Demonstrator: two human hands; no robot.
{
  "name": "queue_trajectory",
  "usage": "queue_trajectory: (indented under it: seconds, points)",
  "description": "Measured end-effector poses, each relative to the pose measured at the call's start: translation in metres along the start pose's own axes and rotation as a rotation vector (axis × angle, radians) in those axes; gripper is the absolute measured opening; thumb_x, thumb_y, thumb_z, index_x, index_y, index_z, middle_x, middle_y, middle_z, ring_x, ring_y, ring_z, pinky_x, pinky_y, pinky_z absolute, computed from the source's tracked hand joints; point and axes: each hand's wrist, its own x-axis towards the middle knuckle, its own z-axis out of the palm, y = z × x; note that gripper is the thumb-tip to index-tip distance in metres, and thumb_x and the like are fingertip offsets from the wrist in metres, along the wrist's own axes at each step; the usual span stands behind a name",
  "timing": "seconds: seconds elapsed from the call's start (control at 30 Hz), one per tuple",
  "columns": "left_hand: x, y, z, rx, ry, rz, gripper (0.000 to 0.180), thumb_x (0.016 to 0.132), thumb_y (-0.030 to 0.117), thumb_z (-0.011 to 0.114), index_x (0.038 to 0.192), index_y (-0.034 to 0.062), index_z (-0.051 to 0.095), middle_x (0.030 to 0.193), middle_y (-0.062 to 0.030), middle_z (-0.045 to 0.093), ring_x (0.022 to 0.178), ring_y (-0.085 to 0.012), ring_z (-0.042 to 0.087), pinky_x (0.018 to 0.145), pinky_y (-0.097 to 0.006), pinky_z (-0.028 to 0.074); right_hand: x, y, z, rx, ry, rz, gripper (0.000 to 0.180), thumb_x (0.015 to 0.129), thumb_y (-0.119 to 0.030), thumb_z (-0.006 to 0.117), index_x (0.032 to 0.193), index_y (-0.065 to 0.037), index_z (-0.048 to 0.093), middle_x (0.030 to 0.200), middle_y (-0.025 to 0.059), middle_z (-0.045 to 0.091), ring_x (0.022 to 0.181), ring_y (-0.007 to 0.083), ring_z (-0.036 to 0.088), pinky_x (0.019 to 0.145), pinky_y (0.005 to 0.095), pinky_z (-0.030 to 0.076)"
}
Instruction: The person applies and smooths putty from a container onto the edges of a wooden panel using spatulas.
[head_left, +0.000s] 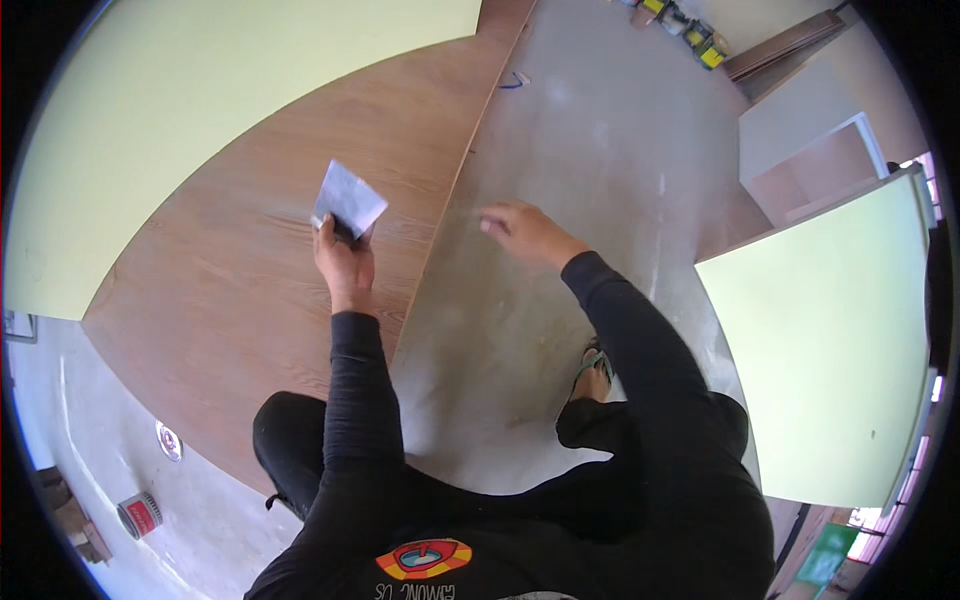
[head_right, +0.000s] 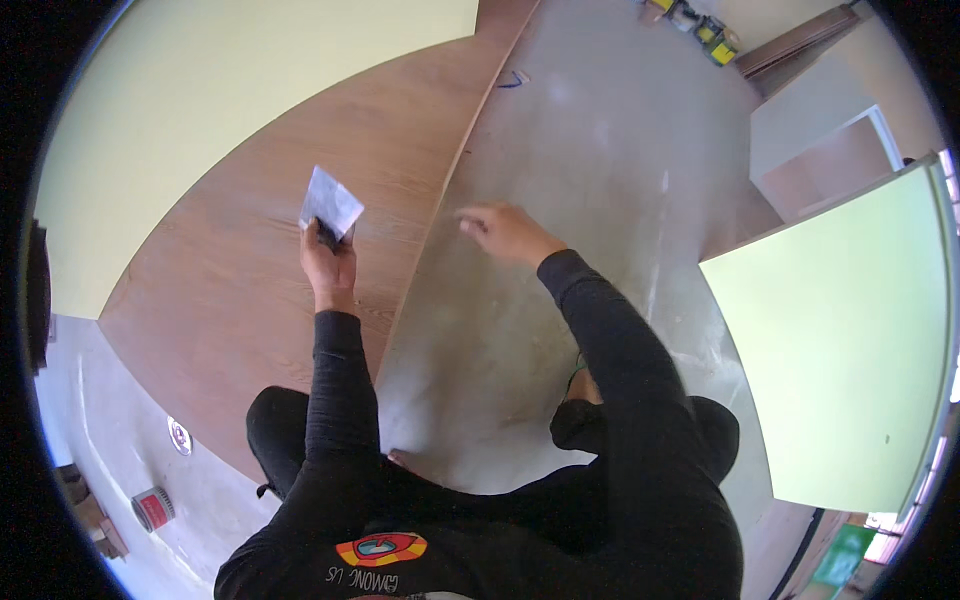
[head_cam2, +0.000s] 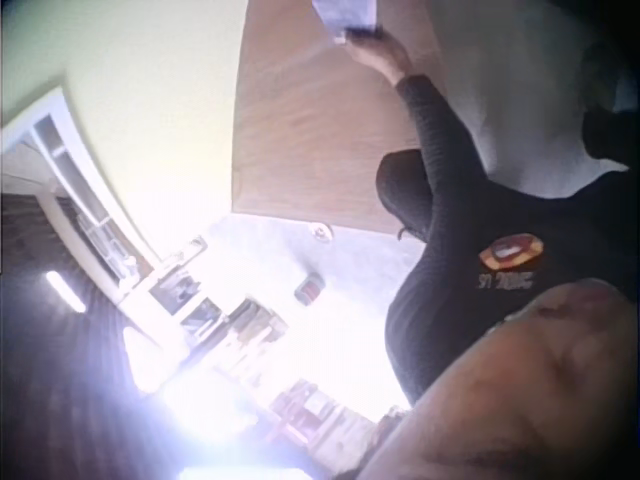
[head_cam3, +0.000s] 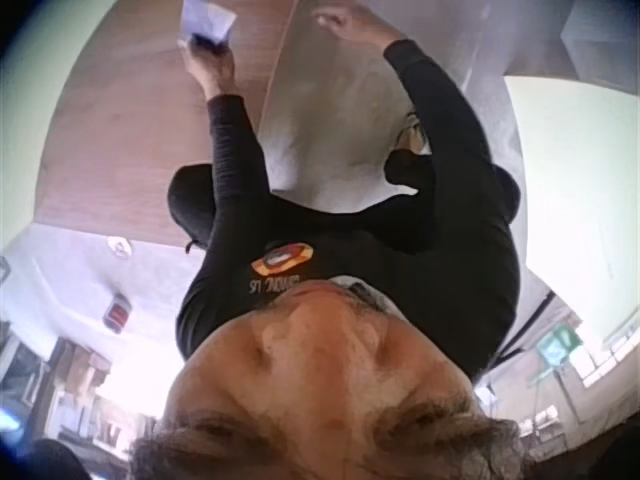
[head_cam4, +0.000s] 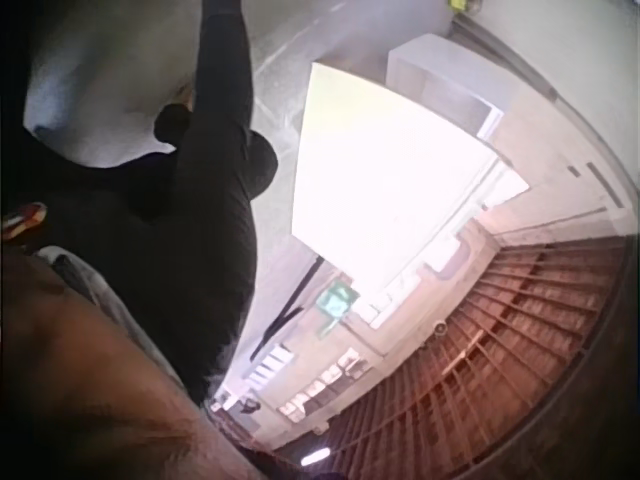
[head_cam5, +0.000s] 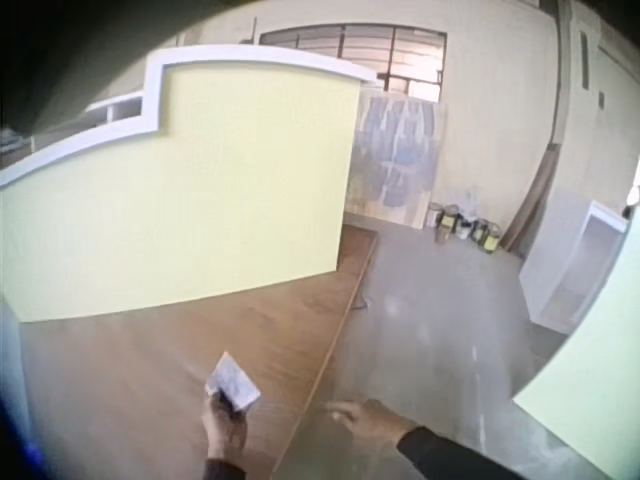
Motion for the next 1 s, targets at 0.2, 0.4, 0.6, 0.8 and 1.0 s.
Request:
queue_trajectory:
  seconds: [0.2,0.4,0.6,0.8,1.0]
  points:
    - [0.01,-0.026,-0.129,0.004,0.167,-0.158,0.022,0.096,0.017,0.051,0.112,0.0048,0.059,0.107,-0.0052,0.067,0.094,-0.0198,0.067,0.076,-0.032,0.058,0.046,0.095,0.091,0.54,0.626,0.3,0.04,0.085,-0.003,0.058,0.124,-0.007,0.056,0.123,0.0185,0.06,0.11,0.0343,0.059,0.093,0.041,0.048]
    - [0.002,-0.022,-0.152,0.202,0.283,-0.08,0.022,0.096,0.018,0.051,0.11,0.0038,0.059,0.108,-0.0058,0.067,0.093,-0.0202,0.067,0.076,-0.032,0.058,0.102,0.115,0.139,0.584,0.786,0.178,0.053,0.071,0.009,0.053,0.122,-0.004,0.056,0.118,0.0198,0.06,0.111,0.0383,0.056,0.095,0.0439,0.046]
    - [0.001,-0.03,-0.129,0.306,0.387,-0.022,0.023,0.096,0.018,0.05,0.11,0.003,0.059,0.109,-0.0072,0.066,0.097,-0.0221,0.065,0.084,-0.036,0.054,0.138,0.121,0.163,0.587,0.962,0.185,0.05,0.068,0.01,0.051,0.115,-0.002,0.059,0.114,0.0195,0.061,0.108,0.0391,0.057,0.095,0.0435,0.046]
    - [-0.004,-0.015,-0.131,0.42,0.457,-0.011,0.024,0.096,0.017,0.049,0.111,0.0024,0.059,0.11,-0.0083,0.066,0.1,-0.0227,0.064,0.086,-0.037,0.053,0.112,0.052,0.186,0.765,0.967,0.109,0.043,0.07,0.011,0.05,0.107,-0.003,0.064,0.116,0.0194,0.061,0.108,0.0362,0.059,0.094,0.0408,0.048]
    - [-0.004,-0.014,-0.127,0.515,0.511,-0.003,0.027,0.095,0.019,0.047,0.113,0.0016,0.058,0.11,-0.0101,0.066,0.099,-0.024,0.065,0.082,-0.036,0.055,0.115,0.107,0.159,0.845,0.97,0.159,0.041,0.071,0.011,0.048,0.107,-0.002,0.063,0.108,0.0194,0.064,0.104,0.0382,0.06,0.093,0.0416,0.048]
